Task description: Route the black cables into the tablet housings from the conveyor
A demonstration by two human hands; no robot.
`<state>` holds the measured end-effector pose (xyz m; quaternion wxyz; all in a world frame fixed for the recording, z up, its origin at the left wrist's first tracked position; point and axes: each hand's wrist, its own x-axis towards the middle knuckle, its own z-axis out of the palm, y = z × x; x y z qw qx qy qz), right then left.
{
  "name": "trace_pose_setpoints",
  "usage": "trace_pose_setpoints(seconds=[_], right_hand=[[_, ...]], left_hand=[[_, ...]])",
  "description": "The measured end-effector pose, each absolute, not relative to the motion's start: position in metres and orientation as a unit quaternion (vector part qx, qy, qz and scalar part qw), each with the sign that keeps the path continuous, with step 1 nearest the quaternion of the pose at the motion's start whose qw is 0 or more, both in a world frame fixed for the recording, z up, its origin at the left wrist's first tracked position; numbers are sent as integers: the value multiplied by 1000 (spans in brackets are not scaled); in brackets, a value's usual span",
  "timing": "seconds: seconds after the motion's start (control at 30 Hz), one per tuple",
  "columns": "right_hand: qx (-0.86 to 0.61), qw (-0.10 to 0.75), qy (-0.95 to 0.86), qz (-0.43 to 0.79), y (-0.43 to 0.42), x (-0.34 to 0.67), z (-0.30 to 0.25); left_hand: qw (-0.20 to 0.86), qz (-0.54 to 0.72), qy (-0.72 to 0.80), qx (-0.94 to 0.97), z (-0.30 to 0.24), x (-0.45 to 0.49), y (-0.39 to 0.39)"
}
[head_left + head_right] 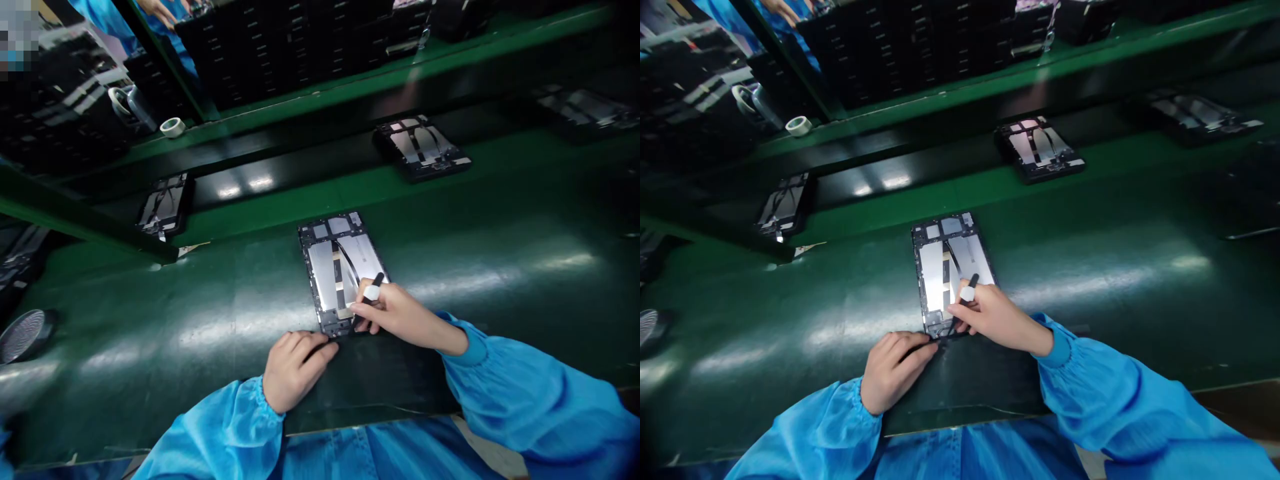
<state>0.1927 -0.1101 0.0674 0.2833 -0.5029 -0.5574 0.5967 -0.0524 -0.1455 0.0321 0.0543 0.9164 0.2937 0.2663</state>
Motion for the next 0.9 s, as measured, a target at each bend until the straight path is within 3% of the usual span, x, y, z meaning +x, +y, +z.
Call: trace_pose_setpoints(seconds=[0.17,0.9], right_hand=[[-511,246,-533,628,-95,178,63],[-515,259,-550,605,-100,176,58]], left_hand=[[29,270,321,907,26,-58,-139],[38,264,326,907,28,-54,-140]])
